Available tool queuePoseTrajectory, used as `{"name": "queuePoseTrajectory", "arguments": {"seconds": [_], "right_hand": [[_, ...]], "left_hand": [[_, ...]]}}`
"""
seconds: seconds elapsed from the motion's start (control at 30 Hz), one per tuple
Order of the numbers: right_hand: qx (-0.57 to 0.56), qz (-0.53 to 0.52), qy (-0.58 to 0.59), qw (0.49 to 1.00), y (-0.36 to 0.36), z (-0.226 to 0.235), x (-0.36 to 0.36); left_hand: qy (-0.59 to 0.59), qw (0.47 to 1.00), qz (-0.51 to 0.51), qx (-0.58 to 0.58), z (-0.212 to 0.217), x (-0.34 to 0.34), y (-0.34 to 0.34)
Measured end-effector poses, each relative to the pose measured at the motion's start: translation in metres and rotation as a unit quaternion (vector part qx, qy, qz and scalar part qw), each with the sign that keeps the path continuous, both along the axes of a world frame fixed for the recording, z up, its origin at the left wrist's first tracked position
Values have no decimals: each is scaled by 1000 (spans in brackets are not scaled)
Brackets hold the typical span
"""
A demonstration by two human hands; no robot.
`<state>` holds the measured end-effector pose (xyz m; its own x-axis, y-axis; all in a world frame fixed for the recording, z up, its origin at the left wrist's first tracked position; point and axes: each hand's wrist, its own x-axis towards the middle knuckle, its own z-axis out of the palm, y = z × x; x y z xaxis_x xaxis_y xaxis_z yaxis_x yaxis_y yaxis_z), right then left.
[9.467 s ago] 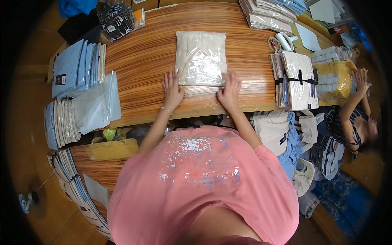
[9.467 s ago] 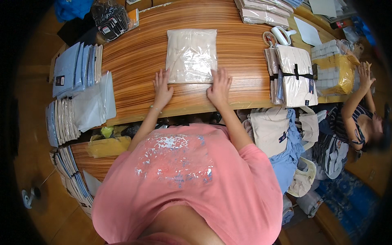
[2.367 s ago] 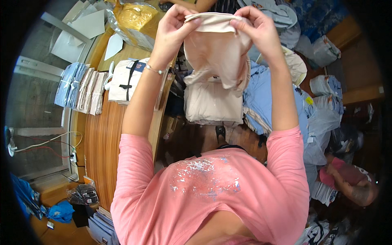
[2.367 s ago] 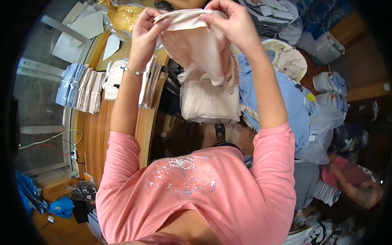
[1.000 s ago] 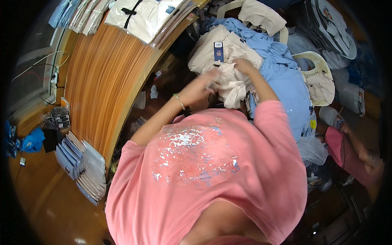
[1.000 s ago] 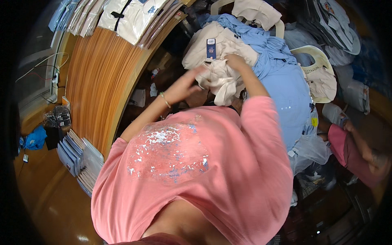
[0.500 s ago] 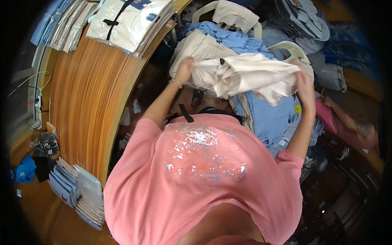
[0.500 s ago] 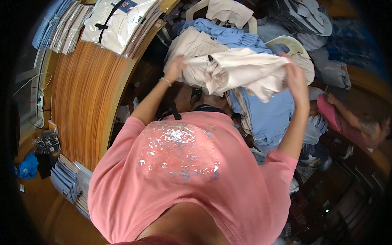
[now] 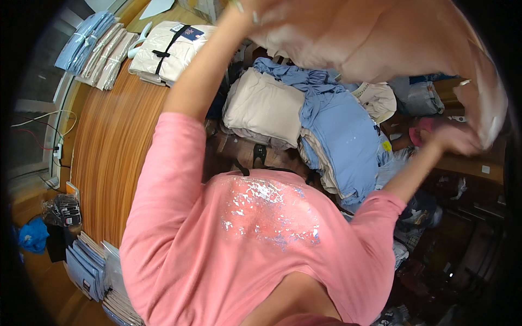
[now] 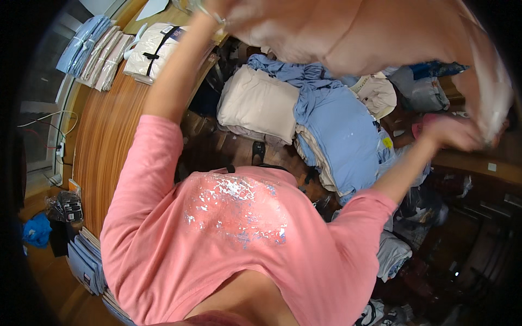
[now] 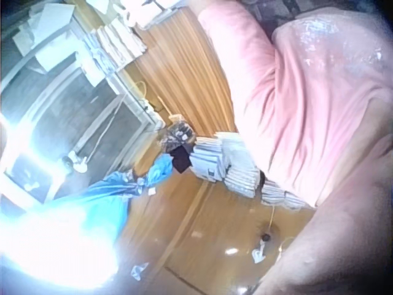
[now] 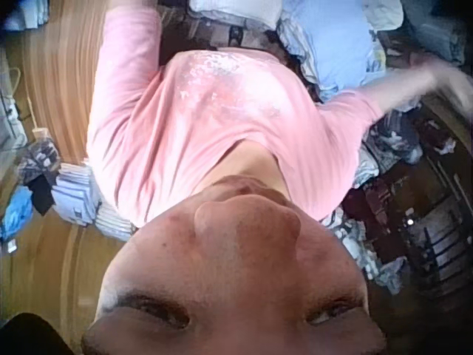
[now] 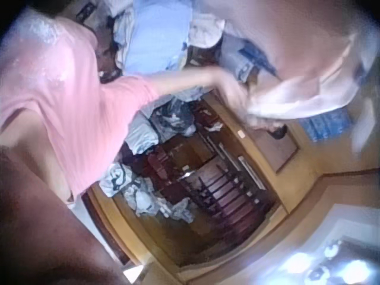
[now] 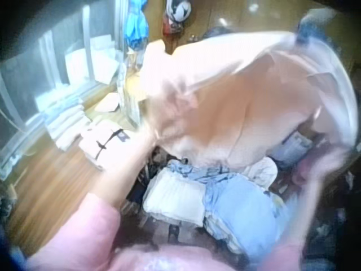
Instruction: The person packages a shirt into a clear plastic bag and then adds a black ribbon to another already-packaged shirt. They first take a beige shirt, fold it around a cardboard insert, place it inside a plastic bag, and seal the bag with tape. Finally, they wrap a black ribbon around a second packaged beige shirt.
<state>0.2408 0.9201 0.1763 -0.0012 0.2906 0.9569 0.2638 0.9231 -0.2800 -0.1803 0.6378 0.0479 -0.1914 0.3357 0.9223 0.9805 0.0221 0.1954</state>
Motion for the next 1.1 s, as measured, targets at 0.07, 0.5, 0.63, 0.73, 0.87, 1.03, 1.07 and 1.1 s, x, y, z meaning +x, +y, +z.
{"name": "queuePoseTrajectory", "arguments": {"seconds": [0.07, 0.5, 0.63, 0.73, 0.87, 1.03, 1.07, 1.1], "right_hand": [[-180, -59, -388, 902, -25, -154, -5], [-454, 330, -710, 425, -160, -194, 9], [-424, 360, -478, 680, -200, -46, -58], [-521, 466, -199, 687, -268, 25, -132], [-314, 546, -256, 734, -268, 56, -295], [-261, 638, -98, 718, -333, 161, -349], [-234, 675, -82, 695, -345, 174, -341], [-250, 690, -75, 676, -376, 175, -327]], "left_hand": [[-79, 923, -26, -375, -129, 16, -31], [-600, 696, -162, -359, -38, 152, -416], [-495, 818, -117, -268, 106, 142, -500], [-449, 892, 5, -58, 152, 94, -532], [-232, 955, 160, -95, 182, -47, -583], [-203, 967, 118, 94, 250, -85, -644], [-207, 965, 112, 113, 257, -78, -662], [-197, 967, 128, 93, 256, -71, -694]]}}
